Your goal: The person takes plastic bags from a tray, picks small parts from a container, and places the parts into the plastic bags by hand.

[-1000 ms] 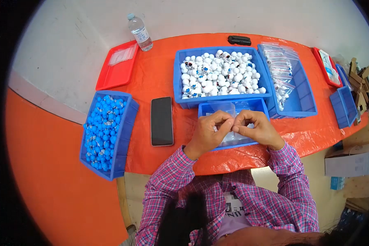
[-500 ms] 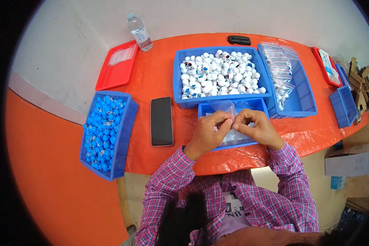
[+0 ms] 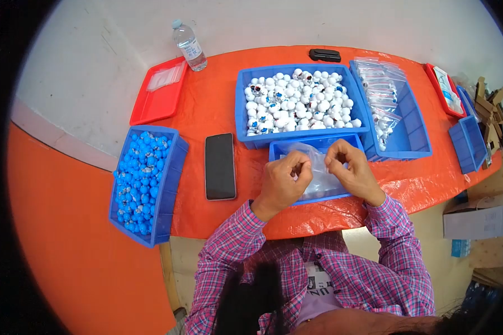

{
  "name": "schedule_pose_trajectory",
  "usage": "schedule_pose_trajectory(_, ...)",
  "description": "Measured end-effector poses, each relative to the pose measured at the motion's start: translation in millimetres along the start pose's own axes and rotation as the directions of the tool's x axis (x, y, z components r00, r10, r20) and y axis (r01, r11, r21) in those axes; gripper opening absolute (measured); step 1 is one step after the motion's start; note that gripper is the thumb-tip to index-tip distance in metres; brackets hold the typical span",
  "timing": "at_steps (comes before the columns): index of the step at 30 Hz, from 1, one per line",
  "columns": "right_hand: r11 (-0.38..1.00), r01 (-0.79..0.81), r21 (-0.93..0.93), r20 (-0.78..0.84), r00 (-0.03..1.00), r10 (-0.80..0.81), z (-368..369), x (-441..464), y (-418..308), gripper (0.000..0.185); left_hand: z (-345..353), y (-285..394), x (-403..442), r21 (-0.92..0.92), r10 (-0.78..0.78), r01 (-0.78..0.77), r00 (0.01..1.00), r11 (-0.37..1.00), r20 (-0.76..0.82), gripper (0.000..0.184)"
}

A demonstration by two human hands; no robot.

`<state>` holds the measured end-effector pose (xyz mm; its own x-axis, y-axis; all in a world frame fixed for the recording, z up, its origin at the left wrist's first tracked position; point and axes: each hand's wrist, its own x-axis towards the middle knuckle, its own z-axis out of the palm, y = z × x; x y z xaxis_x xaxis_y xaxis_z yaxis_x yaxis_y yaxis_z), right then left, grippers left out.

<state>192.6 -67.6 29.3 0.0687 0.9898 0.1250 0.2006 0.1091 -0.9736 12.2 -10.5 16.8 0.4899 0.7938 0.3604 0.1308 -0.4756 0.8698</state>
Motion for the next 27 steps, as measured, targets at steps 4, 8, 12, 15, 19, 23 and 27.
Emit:
schedule_pose_trajectory(4,0.949,0.155,-0.274,-0.183,0.961,-0.210,-2,2,-5,0.004,2,-1,-1,0.152,0.124,-0.112,0.990,0.982,-0.073,0.004)
schedule_pose_trajectory(8,0.673,0.511,-0.534,0.082,0.824,-0.561,-6,5,-10,0.005,-5,2,2,0.052,0.058,-0.057,0.998,0.997,-0.007,0.005)
schedule_pose_trajectory(12,0.246,0.738,-0.628,0.442,0.599,-0.668,-16,8,-20,0.008,-13,16,5,0.095,0.042,-0.049,0.997,0.994,0.066,0.004)
schedule_pose_trajectory(15,-0.069,0.815,-0.575,0.679,0.429,-0.596,-19,12,-33,0.011,-21,27,8,0.165,0.042,-0.059,0.994,0.985,0.104,0.006)
schedule_pose_trajectory(19,-0.145,0.809,-0.569,0.758,0.447,-0.475,-19,0,-48,0.012,-28,37,14,0.632,0.252,-0.328,0.945,0.702,0.210,0.010)
schedule_pose_trajectory(23,-0.175,0.808,-0.562,0.815,0.505,-0.283,-11,-10,-68,0.011,-31,52,26,0.668,0.283,-0.381,0.924,0.639,0.257,0.014)
schedule_pose_trajectory(27,-0.266,0.716,-0.645,0.761,0.635,-0.137,-6,-12,-73,0.009,-36,77,32,0.671,0.227,-0.433,0.898,0.602,0.376,0.011)
